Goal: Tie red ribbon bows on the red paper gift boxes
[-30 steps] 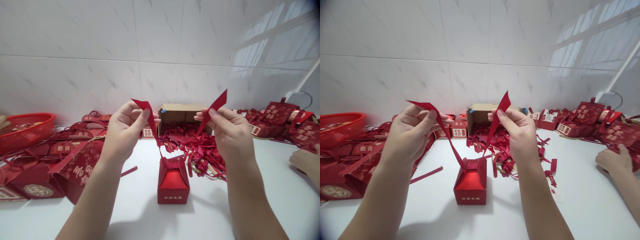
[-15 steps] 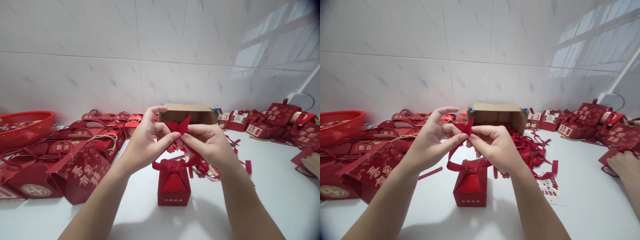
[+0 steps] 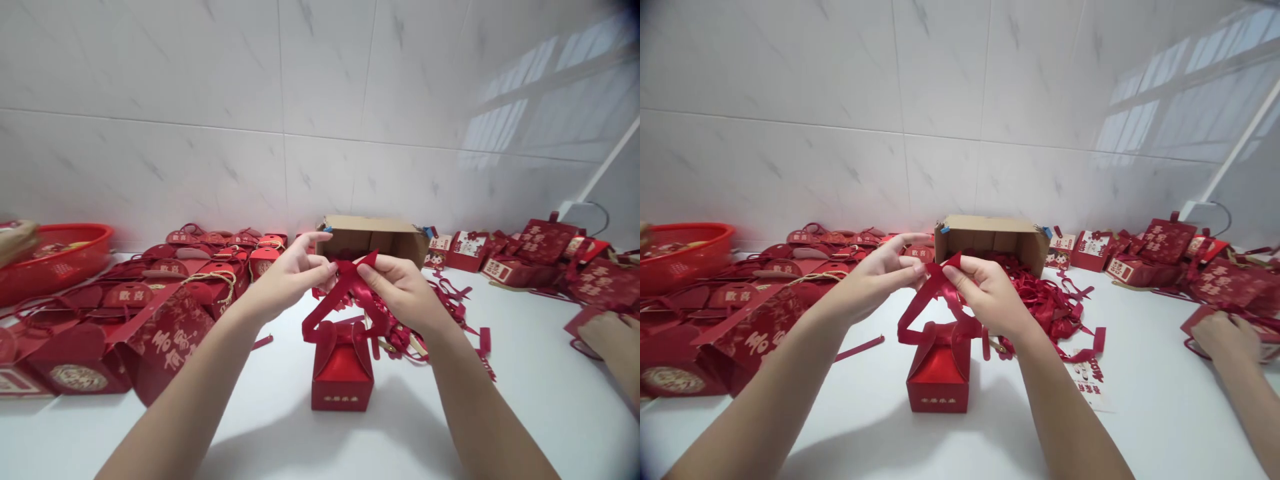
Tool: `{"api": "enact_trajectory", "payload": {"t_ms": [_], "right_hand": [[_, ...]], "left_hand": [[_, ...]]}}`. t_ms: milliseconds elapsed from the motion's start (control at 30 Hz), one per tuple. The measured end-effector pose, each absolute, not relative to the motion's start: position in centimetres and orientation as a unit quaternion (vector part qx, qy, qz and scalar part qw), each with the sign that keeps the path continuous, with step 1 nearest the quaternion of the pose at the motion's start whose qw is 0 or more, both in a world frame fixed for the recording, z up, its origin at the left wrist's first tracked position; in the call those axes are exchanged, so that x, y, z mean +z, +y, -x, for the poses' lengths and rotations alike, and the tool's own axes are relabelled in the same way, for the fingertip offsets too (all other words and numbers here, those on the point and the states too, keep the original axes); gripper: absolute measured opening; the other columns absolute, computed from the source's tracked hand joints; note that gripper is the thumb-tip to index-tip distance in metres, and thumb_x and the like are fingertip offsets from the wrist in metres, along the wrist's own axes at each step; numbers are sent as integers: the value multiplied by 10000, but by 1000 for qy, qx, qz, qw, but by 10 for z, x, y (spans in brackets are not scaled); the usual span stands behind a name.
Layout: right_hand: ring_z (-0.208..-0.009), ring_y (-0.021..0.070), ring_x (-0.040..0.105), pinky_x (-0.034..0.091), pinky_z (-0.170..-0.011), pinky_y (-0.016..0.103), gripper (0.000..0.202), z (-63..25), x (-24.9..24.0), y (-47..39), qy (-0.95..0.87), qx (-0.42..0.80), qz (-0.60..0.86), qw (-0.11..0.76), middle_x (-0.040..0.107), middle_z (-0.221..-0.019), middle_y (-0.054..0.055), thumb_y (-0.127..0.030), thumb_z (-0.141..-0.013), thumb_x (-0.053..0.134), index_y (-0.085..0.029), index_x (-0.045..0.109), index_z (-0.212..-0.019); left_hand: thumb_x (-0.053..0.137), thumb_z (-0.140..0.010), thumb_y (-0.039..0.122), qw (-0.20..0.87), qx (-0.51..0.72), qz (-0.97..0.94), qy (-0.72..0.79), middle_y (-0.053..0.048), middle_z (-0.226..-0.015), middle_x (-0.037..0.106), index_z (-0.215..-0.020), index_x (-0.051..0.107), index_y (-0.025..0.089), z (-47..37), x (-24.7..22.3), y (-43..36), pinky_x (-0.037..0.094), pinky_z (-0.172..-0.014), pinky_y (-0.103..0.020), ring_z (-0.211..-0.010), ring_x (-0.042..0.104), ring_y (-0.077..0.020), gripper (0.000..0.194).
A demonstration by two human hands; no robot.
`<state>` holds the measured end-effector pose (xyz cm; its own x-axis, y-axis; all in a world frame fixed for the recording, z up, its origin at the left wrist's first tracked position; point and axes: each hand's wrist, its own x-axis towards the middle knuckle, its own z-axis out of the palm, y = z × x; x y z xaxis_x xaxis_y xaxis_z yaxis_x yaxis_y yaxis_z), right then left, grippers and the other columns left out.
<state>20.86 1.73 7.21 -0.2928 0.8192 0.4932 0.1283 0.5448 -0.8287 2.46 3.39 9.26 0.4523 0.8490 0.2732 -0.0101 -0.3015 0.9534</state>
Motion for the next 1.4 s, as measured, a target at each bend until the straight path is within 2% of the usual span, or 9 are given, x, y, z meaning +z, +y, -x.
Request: {"api": "enact_trajectory", "payload": {"t_ms": [133, 267, 467, 633, 733, 967, 1133, 1300, 1400], "right_hand": [[-541, 100, 452, 395, -499, 228, 303, -214, 66, 15, -734, 308, 347, 496, 494, -580, -15, -423, -849, 505, -164, 579, -710], [-499, 83, 398, 338, -465, 212, 351, -214, 55, 12, -715, 290, 370, 518, 446, -547, -37, -448, -826, 529, -168, 485, -619], [-692, 159, 590, 471, -633, 278, 295, -217, 43, 6, -716, 295, 349, 528, 640, -743, 28, -422, -862, 487, -165, 629, -853], [-896, 189, 597, 422, -825, 364, 218, -231, 47, 2, -845, 18, 272, 460, 689, -915, 49, -235, -894, 462, -239, 657, -991], [-921, 189, 579, 371, -835, 371, 226, -235, 49, 3, -863, -170, 234, 414, 705, -882, 34, -142, -883, 470, -229, 660, -972], [-877, 173, 581, 323, -778, 337, 197, -229, 50, 6, -842, -319, 230, 370, 715, -850, 17, -111, -878, 485, -186, 650, -953], [-877, 168, 588, 326, -784, 336, 224, -225, 46, 6, -835, -290, 269, 382, 711, -882, 27, -128, -883, 478, -188, 633, -1032], [-908, 178, 581, 358, -805, 345, 269, -222, 35, 3, -814, -207, 325, 434, 693, -971, 50, -156, -886, 473, -192, 594, -1123], [-896, 180, 585, 381, -799, 337, 213, -226, 30, -2, -782, -158, 352, 489, 686, -973, 55, -171, -876, 490, -197, 623, -1041]], "left_hand": [[582, -772, 233, 595, 357, -642, 328, 12, -699, 597, -1071, 479, 174, -29, 85, 32, 444, -667, -293, -635, 589, -125, 322], [628, -735, 199, 609, 330, -646, 322, 11, -737, 596, -1078, 487, 187, -30, 77, 22, 395, -546, -239, -585, 553, -103, 371], [611, -765, 219, 648, 357, -590, 323, 2, -642, 556, -923, 570, 139, -30, 70, 16, 294, -457, -200, -524, 487, -78, 182], [592, -787, 211, 727, 334, -540, 263, -4, -618, 558, -783, 631, 130, -23, 68, 19, 327, -454, -206, -473, 438, -72, 90], [558, -795, 186, 769, 342, -469, 268, -31, -663, 624, -761, 620, 119, -19, 70, 20, 437, -588, -236, -584, 574, -120, 97], [488, -842, 276, 774, 374, -447, 247, -85, -685, 688, -807, 574, 121, -19, 68, 18, 471, -794, -359, -758, 663, -216, 181], [549, -810, 286, 593, 480, -581, 284, -28, -689, 671, -958, 527, 161, -26, 64, 11, 475, -735, -300, -763, 663, -187, 195], [498, -851, 329, 249, 489, -774, 315, -42, -829, 689, -1212, 435, 171, -24, 58, 1, 486, -735, -288, -779, 652, -173, 399], [472, -865, 286, 39, 472, -822, 316, -68, -932, 692, -1274, 397, 165, -14, 52, 4, 488, -785, -280, -861, 650, -176, 433]]}}
